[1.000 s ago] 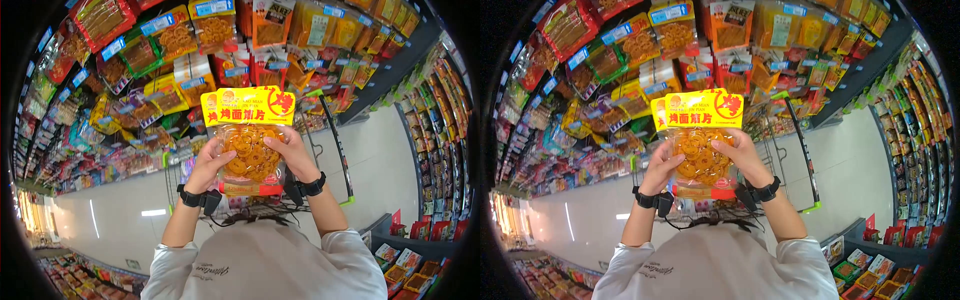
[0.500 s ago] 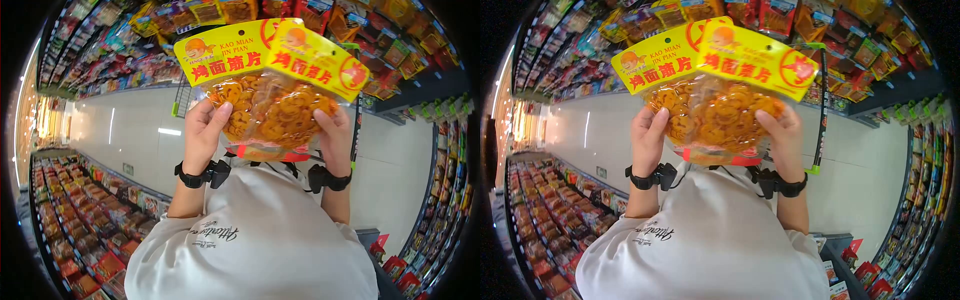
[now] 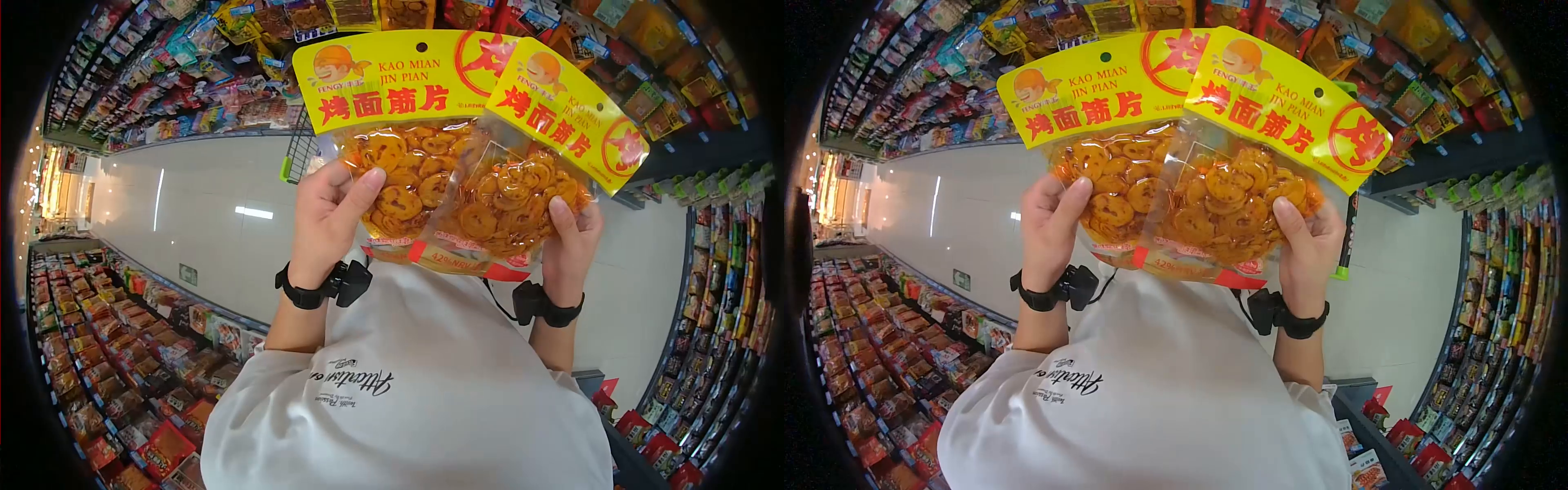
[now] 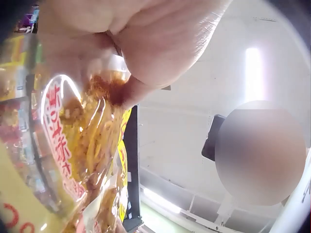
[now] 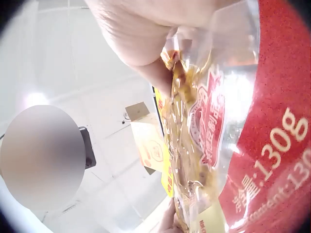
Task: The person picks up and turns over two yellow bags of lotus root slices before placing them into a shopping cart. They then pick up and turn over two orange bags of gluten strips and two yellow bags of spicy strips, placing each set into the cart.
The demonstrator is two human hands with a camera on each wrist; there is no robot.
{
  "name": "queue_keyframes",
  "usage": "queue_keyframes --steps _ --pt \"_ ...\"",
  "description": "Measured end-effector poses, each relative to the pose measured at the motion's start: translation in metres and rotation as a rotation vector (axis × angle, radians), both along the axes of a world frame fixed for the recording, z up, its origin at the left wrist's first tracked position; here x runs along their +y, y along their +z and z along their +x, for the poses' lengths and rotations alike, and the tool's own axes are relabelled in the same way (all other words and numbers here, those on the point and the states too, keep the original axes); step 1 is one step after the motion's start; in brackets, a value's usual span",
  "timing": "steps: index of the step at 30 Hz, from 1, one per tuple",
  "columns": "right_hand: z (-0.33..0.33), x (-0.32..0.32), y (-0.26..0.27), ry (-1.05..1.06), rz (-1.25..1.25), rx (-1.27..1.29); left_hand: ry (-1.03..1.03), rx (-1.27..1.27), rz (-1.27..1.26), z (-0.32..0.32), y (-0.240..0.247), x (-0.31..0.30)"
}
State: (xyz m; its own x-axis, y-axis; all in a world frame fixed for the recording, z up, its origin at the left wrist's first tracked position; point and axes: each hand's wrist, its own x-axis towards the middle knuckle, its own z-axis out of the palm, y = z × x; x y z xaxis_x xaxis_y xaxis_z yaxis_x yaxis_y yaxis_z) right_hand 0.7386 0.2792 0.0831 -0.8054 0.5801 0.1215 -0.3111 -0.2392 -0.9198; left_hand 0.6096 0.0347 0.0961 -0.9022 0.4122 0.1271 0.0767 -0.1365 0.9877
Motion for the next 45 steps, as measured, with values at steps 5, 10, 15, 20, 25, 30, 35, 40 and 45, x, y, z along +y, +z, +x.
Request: queue_keyframes --steps 5,10,15,20,25,30,35,40,45 --pt "-0.027 -0.033 -0.003 -0.019 0.042 -0.047 -0.002 0.026 -0.018 -0.028 -0.017 -0.032" --pt "-0.033 -0.027 -0.006 -0.031 0.071 -0.072 -0.034 -0.079 -0.043 -0.035 -0.021 -0.022" --pt "-0.052 -0.04 -0.007 0.047 0.007 -0.297 -0.272 -0.475 0.095 -0.062 -0.029 -0.023" --pt "-0.048 -0.036 -0.009 0.035 -0.058 -0.367 -0.36 -0.609 0.273 -0.084 -0.058 -0.021" --pt "-0.04 -0.033 -0.01 0.013 -0.175 -0.336 -0.398 -0.744 0.381 -0.089 -0.051 -0.016" --pt "-0.04 -0.032 0.0 0.055 -0.273 -0.241 -0.346 -0.793 0.452 -0.094 -0.065 -0.015" --pt "-0.028 -0.032 0.01 -0.031 -0.09 -0.284 -0.389 -0.821 0.559 -0.095 -0.072 -0.011" --pt "-0.022 -0.031 0.013 -0.042 0.077 -0.276 -0.426 -0.668 0.537 -0.093 -0.069 -0.011" --pt "-0.038 -0.037 0.008 -0.058 0.042 -0.227 -0.412 -0.615 0.389 -0.089 -0.058 -0.011"
